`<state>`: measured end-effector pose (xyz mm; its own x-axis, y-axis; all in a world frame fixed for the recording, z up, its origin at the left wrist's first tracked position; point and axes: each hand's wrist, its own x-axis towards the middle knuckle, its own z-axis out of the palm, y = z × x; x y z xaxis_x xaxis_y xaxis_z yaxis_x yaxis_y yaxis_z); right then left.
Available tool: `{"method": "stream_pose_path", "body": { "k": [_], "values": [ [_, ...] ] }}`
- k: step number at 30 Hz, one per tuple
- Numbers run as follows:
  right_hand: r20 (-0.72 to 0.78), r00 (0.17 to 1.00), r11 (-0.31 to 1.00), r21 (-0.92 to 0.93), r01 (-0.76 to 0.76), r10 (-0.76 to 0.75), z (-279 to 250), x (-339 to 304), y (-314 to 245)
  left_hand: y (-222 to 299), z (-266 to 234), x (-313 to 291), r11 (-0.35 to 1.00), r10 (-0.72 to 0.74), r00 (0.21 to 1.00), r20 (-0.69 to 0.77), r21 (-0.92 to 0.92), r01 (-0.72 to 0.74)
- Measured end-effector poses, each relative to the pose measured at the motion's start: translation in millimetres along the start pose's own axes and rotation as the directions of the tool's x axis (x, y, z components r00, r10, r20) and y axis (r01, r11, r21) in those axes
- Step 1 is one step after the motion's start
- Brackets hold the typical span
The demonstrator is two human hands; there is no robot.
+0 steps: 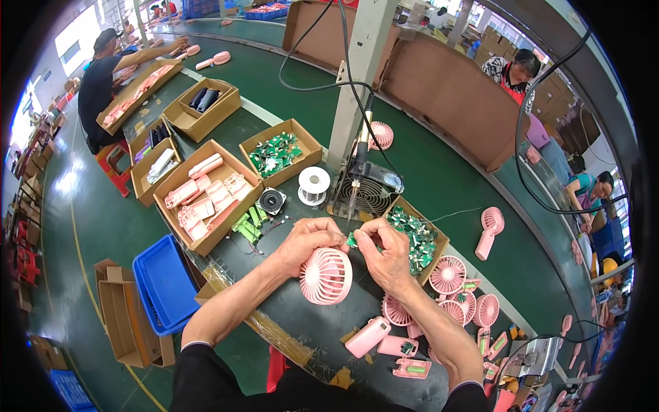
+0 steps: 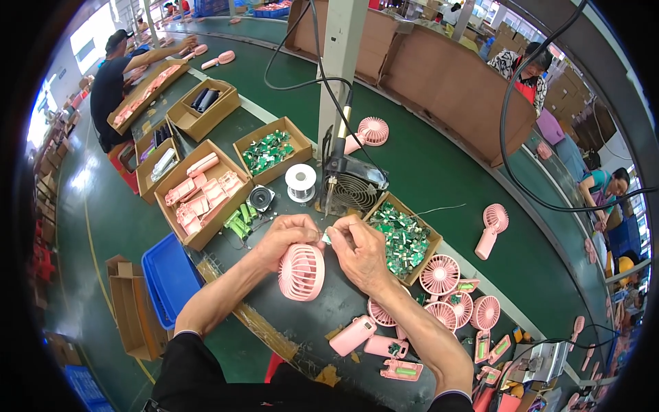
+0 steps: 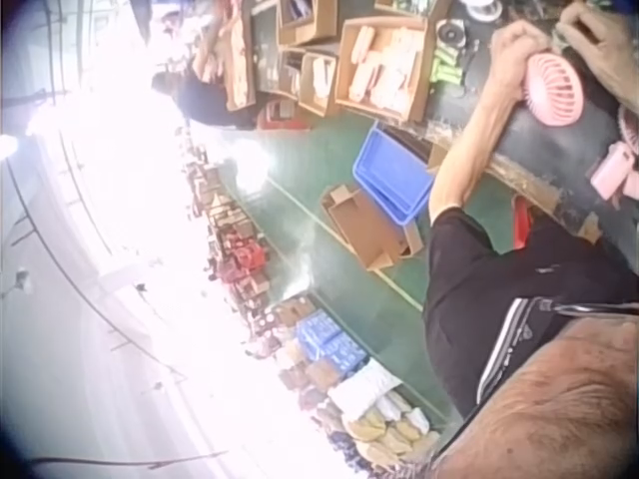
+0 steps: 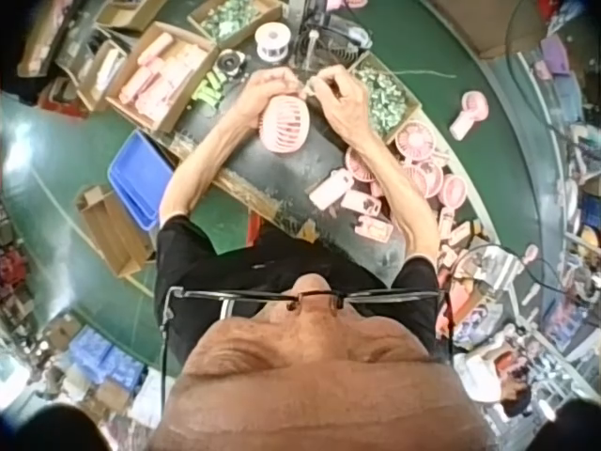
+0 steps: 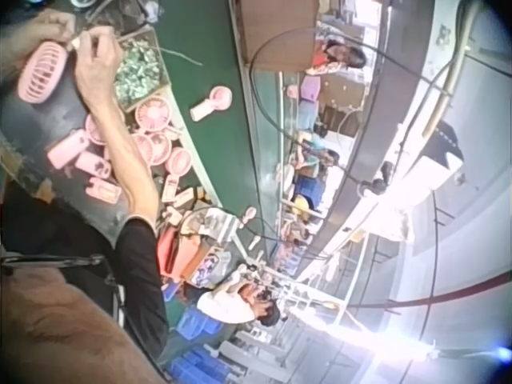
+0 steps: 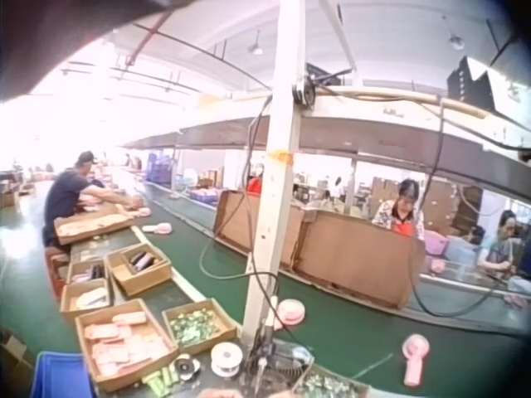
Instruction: The person assembles portable electric fans by cutting wires with pliers, connecting circuit boards to fan heads, placing batteries and circuit boards into handle casings, and snapping the fan housings together by hand.
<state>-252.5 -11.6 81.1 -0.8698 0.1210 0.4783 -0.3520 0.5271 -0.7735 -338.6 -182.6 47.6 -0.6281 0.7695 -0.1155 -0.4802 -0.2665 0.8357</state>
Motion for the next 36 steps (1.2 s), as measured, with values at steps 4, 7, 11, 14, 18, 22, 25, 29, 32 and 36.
{"method": "stream_pose_path", "body": {
  "k": [4, 7, 11, 14, 18, 22, 25, 29, 32, 36],
  "values": [
    [0.000, 0.997, 0.996, -0.057, 0.075, -0.075, -4, -7, -8, -3, 7, -10, 1.000, 0.020, 0.999, 0.025, -0.002, -0.020],
    [0.010, 0.991, 0.988, -0.084, 0.131, -0.130, -5, -13, -13, -8, 10, -16, 0.999, 0.032, 0.999, 0.009, 0.028, -0.032],
    [0.044, 0.986, 0.981, -0.103, 0.162, -0.158, -8, -22, -17, -15, 16, -24, 0.998, 0.035, 0.999, -0.019, 0.046, -0.034],
    [0.053, 0.978, 0.969, -0.132, 0.208, -0.203, -12, -26, -17, -18, 21, -25, 0.999, 0.024, 0.999, -0.033, 0.049, -0.022],
    [0.072, 0.972, 0.963, -0.133, 0.233, -0.225, -13, -28, -18, -20, 24, -27, 0.990, 0.021, 1.000, -0.023, 0.139, -0.017],
    [0.093, 0.970, 0.963, -0.131, 0.236, -0.225, -12, -29, -15, -23, 25, -27, 0.977, 0.015, 0.999, -0.040, 0.212, -0.006],
    [0.096, 0.963, 0.954, -0.140, 0.264, -0.252, -12, -29, -12, -26, 24, -26, 0.973, 0.016, 0.999, -0.039, 0.231, -0.006],
    [0.127, 0.951, 0.942, -0.153, 0.298, -0.281, -11, -29, -10, -23, 25, -26, 0.956, 0.001, 0.997, -0.071, 0.291, 0.020],
    [0.164, 0.942, 0.932, -0.169, 0.321, -0.294, -11, -27, -9, -27, 21, -22, 0.952, -0.003, 0.998, -0.065, 0.305, 0.023],
    [0.197, 0.932, 0.925, -0.175, 0.337, -0.303, -9, -26, -6, -30, 17, -21, 0.952, 0.003, 0.998, -0.061, 0.304, 0.016]
  ]
}}
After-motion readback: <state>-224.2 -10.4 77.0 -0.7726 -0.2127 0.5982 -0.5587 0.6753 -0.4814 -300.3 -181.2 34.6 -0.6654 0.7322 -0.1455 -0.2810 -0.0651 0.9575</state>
